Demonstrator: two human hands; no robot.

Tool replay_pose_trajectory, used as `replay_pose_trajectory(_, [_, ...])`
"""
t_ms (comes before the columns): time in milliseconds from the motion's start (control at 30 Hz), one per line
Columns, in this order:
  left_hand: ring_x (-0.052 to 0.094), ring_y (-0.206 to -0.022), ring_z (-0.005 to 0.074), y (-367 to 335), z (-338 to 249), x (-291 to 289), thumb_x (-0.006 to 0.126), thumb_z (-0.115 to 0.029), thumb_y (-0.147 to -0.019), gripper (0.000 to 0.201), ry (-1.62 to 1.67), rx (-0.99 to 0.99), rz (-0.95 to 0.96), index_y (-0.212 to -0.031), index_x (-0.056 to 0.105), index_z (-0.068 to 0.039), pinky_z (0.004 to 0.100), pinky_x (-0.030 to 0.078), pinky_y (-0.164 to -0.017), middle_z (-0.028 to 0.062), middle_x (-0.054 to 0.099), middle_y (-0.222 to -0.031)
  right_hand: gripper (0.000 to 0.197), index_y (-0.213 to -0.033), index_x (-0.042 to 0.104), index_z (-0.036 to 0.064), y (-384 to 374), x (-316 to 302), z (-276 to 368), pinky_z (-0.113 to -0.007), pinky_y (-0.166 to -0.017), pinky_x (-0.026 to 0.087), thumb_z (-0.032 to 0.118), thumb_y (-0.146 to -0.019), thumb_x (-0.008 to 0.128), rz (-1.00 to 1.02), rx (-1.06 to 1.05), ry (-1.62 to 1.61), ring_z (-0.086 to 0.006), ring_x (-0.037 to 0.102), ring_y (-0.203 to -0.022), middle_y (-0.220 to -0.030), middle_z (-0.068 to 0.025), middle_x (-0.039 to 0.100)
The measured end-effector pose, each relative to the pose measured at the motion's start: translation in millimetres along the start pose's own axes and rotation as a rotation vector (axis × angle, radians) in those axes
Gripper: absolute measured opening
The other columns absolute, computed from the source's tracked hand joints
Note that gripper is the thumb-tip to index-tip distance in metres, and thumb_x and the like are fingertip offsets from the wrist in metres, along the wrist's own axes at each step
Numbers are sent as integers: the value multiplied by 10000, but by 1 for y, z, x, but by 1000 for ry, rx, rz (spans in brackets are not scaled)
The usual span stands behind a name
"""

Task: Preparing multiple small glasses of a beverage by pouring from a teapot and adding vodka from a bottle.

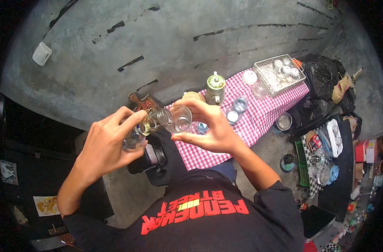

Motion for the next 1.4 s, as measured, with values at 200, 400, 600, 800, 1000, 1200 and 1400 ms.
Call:
replay_pose_trajectory(200, [657, -828, 325, 0, -3, -2, 779, -185, -702, 592, 10, 14, -7, -1246, 576, -66, 408, 529, -700, 129, 604, -1001, 679, -1296, 501, -37, -1, 2, 3, -317, -991, 457, 72, -734, 867, 27, 34, 24, -152, 573, -1144, -1210, -88, 585])
replay_pose_trajectory(400, [658, -827, 326, -1, -6, -2, 779, -185, -705, 590, -2, 24, -12, -1246, 576, -64, 412, 530, -696, 129, 603, -995, 672, -1296, 503, -36, 1, 5, 0, -326, -1007, 457, 64, -737, 861, 31, 42, -13, -161, 570, -1162, -1237, -107, 588])
replay_pose_trajectory(600, [655, -811, 323, -3, -10, -3, 774, -175, -710, 567, 16, 23, -7, -1231, 579, -64, 404, 530, -681, 125, 601, -990, 662, -1290, 508, -37, 0, 10, -1, -337, -1005, 470, 50, -735, 858, 55, 27, -28, -178, 571, -1177, -1235, -113, 589])
replay_pose_trajectory(800, [653, -815, 317, -1, -12, -7, 774, -166, -700, 570, -11, 40, 0, -1228, 582, -68, 402, 529, -677, 122, 601, -988, 652, -1278, 517, -44, 1, 10, 2, -332, -1003, 474, 60, -734, 861, 50, -6, -10, -183, 585, -1158, -1231, -118, 591])
replay_pose_trajectory(1000, [653, -815, 312, 1, -13, -10, 787, -160, -685, 589, -39, 44, 18, -1230, 586, -62, 404, 530, -681, 121, 595, -982, 656, -1281, 514, -51, 3, 10, 0, -337, -1014, 469, 64, -736, 860, 62, 6, 1, -187, 588, -1161, -1234, -130, 594])
replay_pose_trajectory(1200, [654, -838, 311, 0, -12, -9, 791, -169, -688, 586, -69, 46, 66, -1228, 588, -66, 410, 530, -693, 120, 591, -993, 589, -1288, 531, -31, 2, 11, -4, -351, -944, 524, 71, -773, 797, 46, -83, 65, -199, 660, -1069, -1125, -135, 654])
replay_pose_trajectory(1400, [650, -848, 319, 0, -10, -7, 793, -177, -690, 585, -64, 40, 84, -1227, 589, -70, 417, 529, -698, 124, 586, -990, 661, -1290, 512, -41, 4, 12, -6, -347, -1020, 471, 52, -734, 858, 84, 22, 37, -190, 594, -1158, -1239, -130, 593])
Point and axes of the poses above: each hand's wrist, its own y-axis away from the middle knuckle, its own x-axis out of the palm, z = x × y, the point moved 3 cm from there along -y, towards the middle knuckle
